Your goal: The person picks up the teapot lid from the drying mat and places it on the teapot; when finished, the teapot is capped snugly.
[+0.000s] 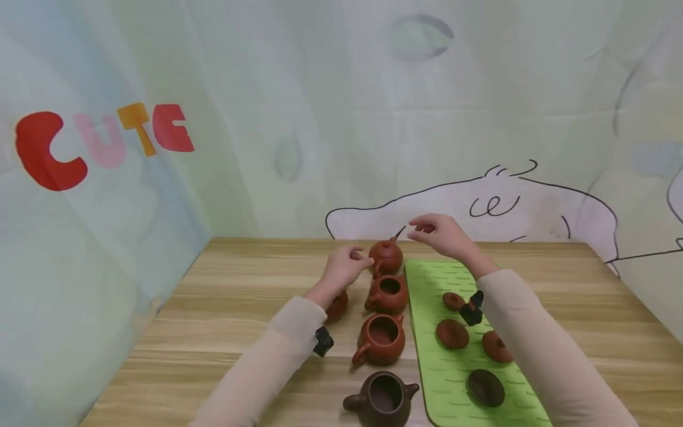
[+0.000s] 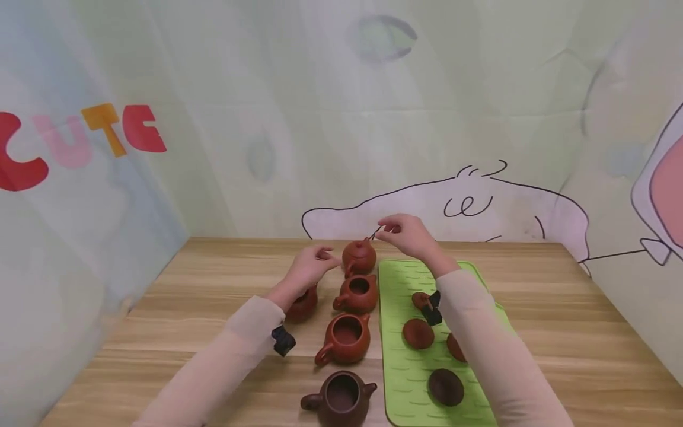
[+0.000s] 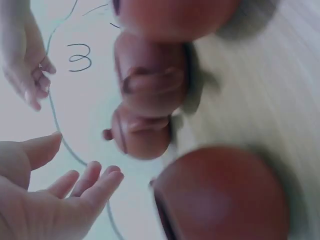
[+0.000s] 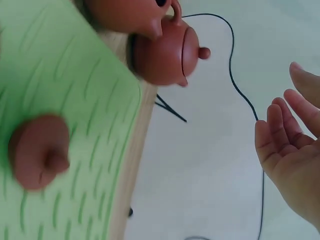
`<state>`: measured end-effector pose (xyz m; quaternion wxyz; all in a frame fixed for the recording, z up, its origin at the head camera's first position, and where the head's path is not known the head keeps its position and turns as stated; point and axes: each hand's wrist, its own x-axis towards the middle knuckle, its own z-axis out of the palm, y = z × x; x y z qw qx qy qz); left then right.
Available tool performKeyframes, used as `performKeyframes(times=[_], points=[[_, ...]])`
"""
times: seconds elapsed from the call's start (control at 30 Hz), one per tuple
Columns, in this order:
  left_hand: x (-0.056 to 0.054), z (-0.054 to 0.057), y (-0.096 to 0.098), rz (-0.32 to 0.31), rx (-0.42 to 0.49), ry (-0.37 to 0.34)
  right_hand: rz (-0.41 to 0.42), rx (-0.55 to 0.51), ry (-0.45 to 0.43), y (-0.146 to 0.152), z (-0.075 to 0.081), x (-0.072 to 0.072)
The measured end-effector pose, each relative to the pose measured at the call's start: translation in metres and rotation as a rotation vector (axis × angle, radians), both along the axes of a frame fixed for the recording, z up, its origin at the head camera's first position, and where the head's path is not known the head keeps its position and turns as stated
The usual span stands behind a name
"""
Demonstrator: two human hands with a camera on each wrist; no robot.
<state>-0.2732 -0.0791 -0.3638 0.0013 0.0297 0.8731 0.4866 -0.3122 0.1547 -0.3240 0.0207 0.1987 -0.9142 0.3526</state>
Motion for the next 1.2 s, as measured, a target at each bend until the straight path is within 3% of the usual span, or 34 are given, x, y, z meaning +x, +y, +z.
performKeyframes(times=[0.2,0.33,0.57,0.77,0.87,1.07,1.2], points=[[0.02,0.014,-0.029,-0.002,0.035,0.092,-0.014,0.009,0.014,0.031,0.004,0.019],[0.036,0.017,-0.048,0.02,0.048,0.105,-0.006,-0.006,0.007,0.046,-0.002,0.029],[0.052,-0.002,-0.075,0.044,0.081,0.092,-0.009,-0.008,-0.046,0.064,-0.022,0.041],[0.063,-0.018,-0.087,0.058,0.11,0.072,-0.011,0.005,-0.051,0.072,-0.039,0.045],[0.068,-0.024,-0.09,0.067,0.096,0.074,-0.007,0.012,-0.049,0.075,-0.044,0.047],[0.073,-0.03,-0.09,0.109,0.082,-0.014,-0.013,0.032,-0.096,0.079,-0.053,0.053],[0.074,-0.031,-0.089,0.116,0.092,-0.014,-0.008,0.027,-0.12,0.08,-0.059,0.055]])
